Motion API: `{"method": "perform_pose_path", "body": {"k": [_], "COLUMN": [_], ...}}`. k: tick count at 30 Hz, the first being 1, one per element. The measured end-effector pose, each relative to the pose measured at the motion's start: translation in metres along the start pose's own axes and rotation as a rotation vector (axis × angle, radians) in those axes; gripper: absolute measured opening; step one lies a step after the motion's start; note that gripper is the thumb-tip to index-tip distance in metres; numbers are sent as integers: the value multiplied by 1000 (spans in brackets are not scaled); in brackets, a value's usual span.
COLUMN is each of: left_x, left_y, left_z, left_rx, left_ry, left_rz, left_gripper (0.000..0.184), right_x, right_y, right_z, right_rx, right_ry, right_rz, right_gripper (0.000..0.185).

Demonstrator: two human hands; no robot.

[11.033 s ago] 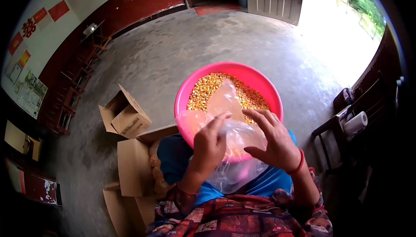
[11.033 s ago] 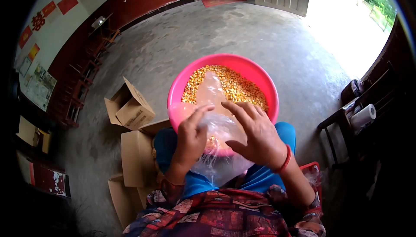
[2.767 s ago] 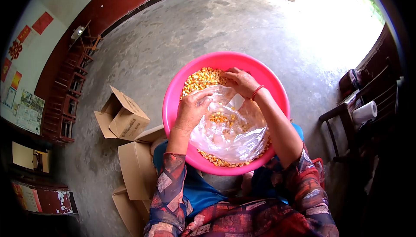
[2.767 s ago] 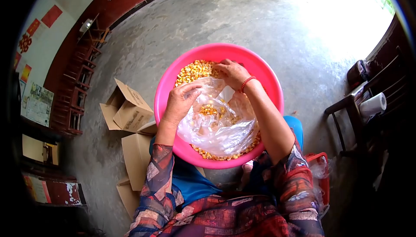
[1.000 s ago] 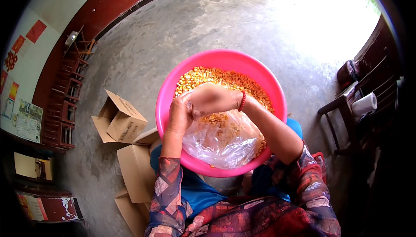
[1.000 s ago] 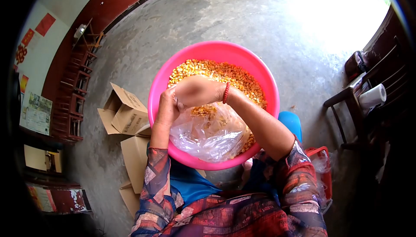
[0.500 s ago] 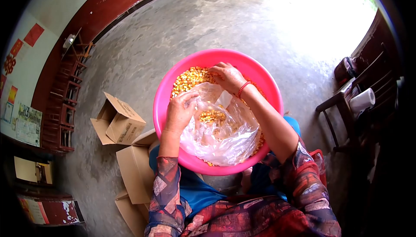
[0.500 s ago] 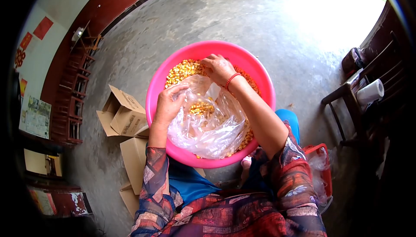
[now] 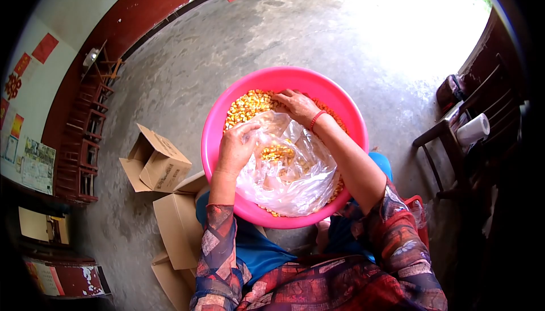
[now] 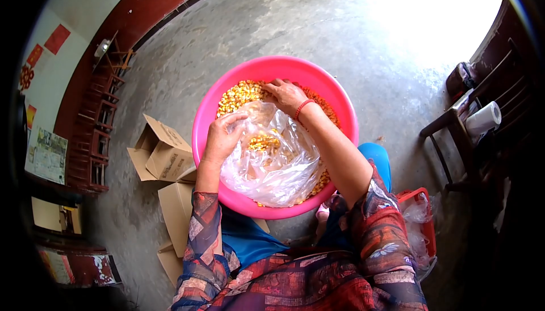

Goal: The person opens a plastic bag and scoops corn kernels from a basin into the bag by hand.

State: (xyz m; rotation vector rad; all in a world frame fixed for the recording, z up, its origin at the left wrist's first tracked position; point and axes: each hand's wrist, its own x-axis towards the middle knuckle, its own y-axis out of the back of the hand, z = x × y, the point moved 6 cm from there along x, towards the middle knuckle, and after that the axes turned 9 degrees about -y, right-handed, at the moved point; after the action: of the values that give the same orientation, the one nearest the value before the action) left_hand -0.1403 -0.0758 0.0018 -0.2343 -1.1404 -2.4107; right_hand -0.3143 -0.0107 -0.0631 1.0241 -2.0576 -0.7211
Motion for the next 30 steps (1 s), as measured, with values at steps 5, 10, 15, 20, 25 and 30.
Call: {"method": "perform_pose_path", "body": {"k": [5, 10, 15, 20, 25, 30], "left_x": [0, 0, 0, 0, 0, -1], "left_y": [0, -1, 0, 0, 0, 0], "left_z": [1, -1, 1, 4, 1, 3], "left_rx": [14, 8, 0, 13, 3, 13], "left_ry": [-8, -16, 1, -30, -10, 5], "left_rz": [-5, -11, -17, -14, -14, -21], "left_gripper": [25, 25, 25, 24, 25, 25], "right_x": [-2, -2, -2, -1, -2, 2], "right_y": [2, 4, 8, 19, 27, 27], "right_z": [0, 0, 0, -8, 2, 18], "right_rx": [-62, -35, -21, 15, 247, 448], "right_ry": [-36, -59, -67, -126, -220, -366], "right_rz": [-25, -32, 71, 114, 293, 275], "right_gripper": [31, 27, 21, 15, 12, 19]}}
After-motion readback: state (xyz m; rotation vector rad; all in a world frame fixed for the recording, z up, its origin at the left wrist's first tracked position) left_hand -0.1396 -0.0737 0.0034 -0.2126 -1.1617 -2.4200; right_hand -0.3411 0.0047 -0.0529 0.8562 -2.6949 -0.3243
